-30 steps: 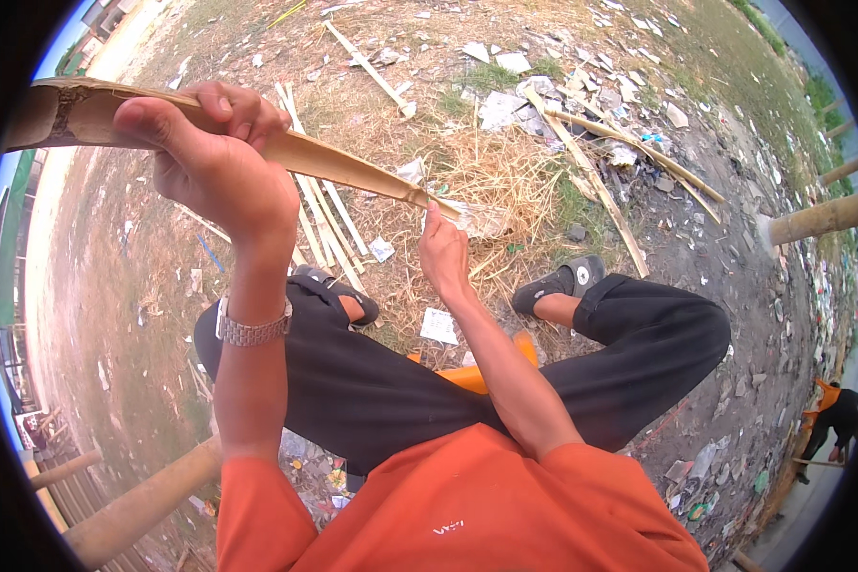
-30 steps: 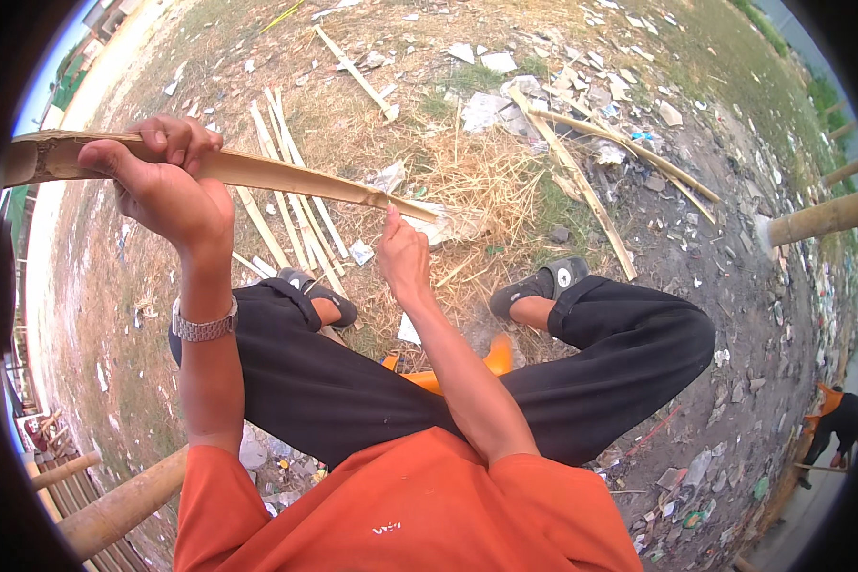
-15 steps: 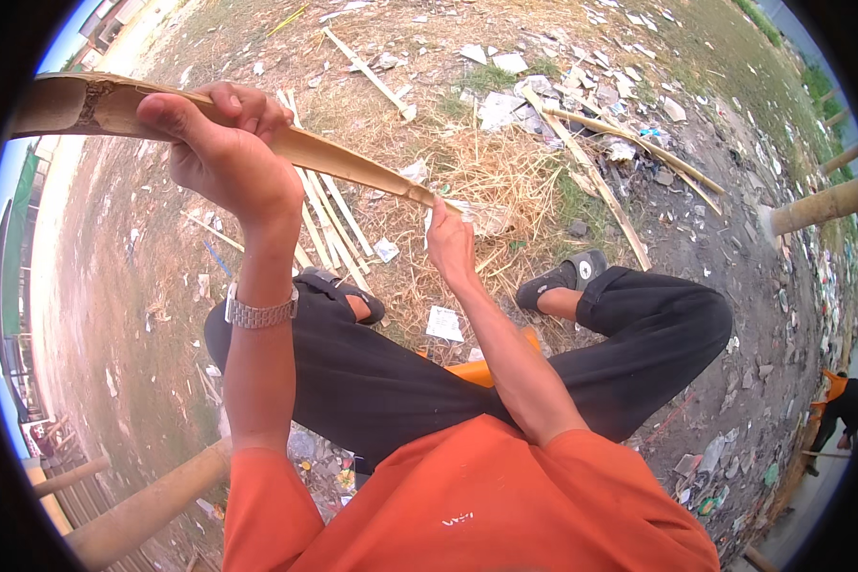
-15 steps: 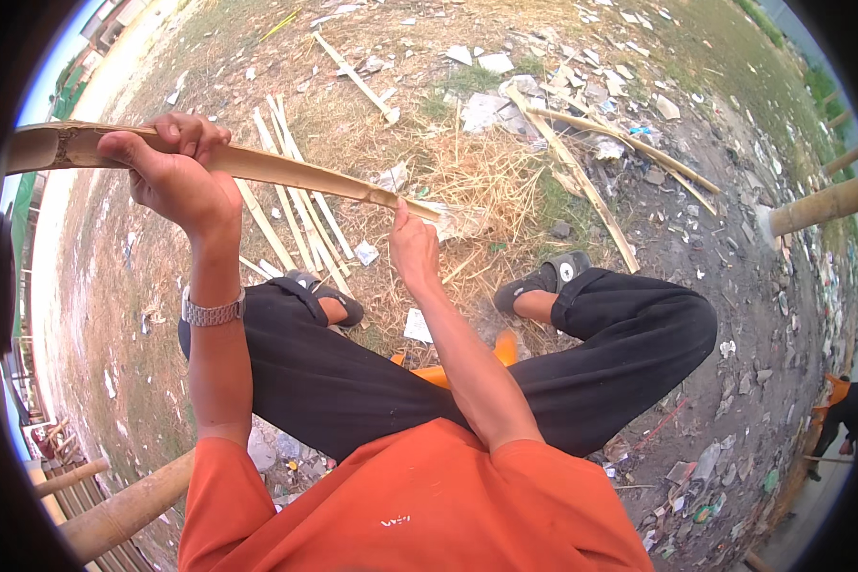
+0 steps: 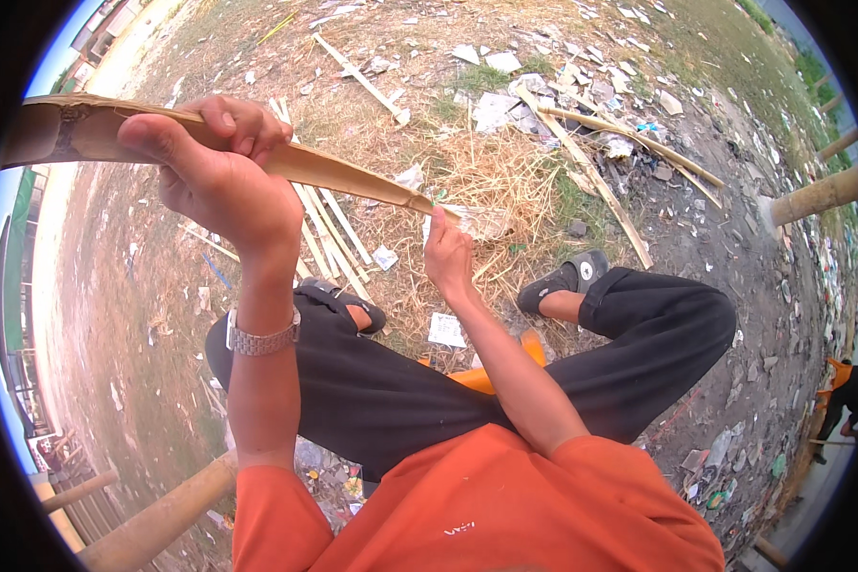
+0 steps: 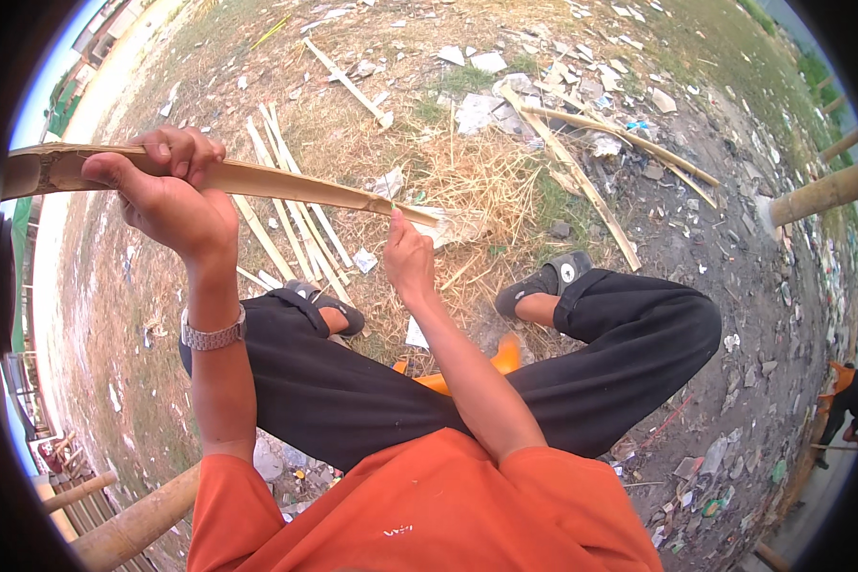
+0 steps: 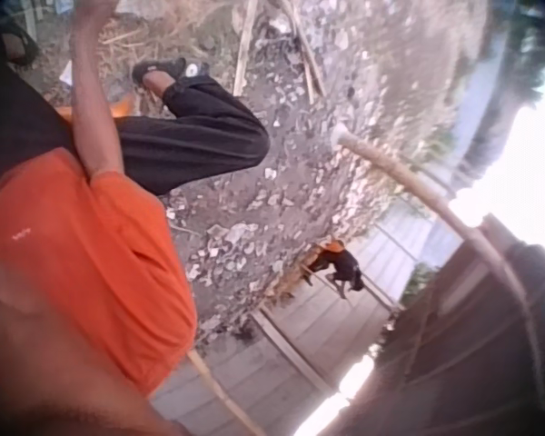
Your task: The person sits on a small stool and uses a green utility knife to shave the surface of a long, thin piece of bamboo held in their left hand. They repeatedly scrape along the length of the bamboo to remove the outer layer.
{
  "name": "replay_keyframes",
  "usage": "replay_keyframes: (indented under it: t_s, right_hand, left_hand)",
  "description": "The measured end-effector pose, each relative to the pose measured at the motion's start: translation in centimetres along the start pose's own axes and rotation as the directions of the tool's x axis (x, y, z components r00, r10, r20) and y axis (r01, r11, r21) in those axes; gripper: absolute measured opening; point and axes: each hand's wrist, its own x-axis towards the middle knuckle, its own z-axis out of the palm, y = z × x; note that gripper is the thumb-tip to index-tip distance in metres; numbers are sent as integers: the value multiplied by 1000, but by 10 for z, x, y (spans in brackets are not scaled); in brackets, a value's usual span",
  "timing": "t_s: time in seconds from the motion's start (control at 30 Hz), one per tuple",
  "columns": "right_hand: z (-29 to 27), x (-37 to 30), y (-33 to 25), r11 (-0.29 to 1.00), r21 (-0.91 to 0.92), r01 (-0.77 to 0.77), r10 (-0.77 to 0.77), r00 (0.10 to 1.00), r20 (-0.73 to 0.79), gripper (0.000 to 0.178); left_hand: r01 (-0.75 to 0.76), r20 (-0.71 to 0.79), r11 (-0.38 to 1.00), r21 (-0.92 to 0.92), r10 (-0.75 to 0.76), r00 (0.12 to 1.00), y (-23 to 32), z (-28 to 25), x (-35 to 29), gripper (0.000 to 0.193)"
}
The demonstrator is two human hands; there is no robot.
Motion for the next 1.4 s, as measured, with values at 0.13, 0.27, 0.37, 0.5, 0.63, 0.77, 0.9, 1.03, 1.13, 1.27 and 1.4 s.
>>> replay_keyframes:
  t_s: [0.13,0.27,0.37,0.5,0.63,0.77,0.9,1.03,1.13,1.27,1.4]
  right_hand:
    - [16,22,65,978,-138,-160,174,980,98,66]
    - [-4,6,10,999,30,-32,31,999,34,70]
    - [19,19,42,975,-99,-199,204,978,50,69]
    - [5,10,12,986,40,-160,156,985,76,67]
    - [20,15,52,967,-132,-217,227,972,67,66]
    - [14,18,20,992,-48,-115,120,985,122,65]
    - [47,15,142,915,-269,-300,304,952,-28,67]
    - [34,-8,121,970,-131,-205,208,978,14,68]
    - [17,5,61,982,93,-165,162,986,38,69]
    - [23,19,49,989,-90,-117,116,993,-14,70]
    - [9,31,54,952,-49,-302,305,932,196,69]
  left_hand:
    - [-10,36,1000,15,9,999,0,-2,4,63]
    - [13,59,1000,14,-14,998,1,-6,-1,63]
    - [-10,27,1000,17,10,1000,-1,4,-3,63]
    - [-5,-6,999,37,5,1000,0,-5,4,61]
    - [1,-10,999,46,0,1000,-3,-3,2,61]
    - [15,-26,999,31,-14,1000,-1,-8,7,62]
    - [44,33,999,-13,-44,999,-1,5,2,63]
    - [3,43,999,39,-5,999,0,-7,5,64]
    - [16,18,999,45,-17,1000,1,-5,5,64]
    - [26,167,999,-27,-21,986,-5,-6,9,64]
    - [63,337,991,-120,-19,941,-10,-17,24,65]
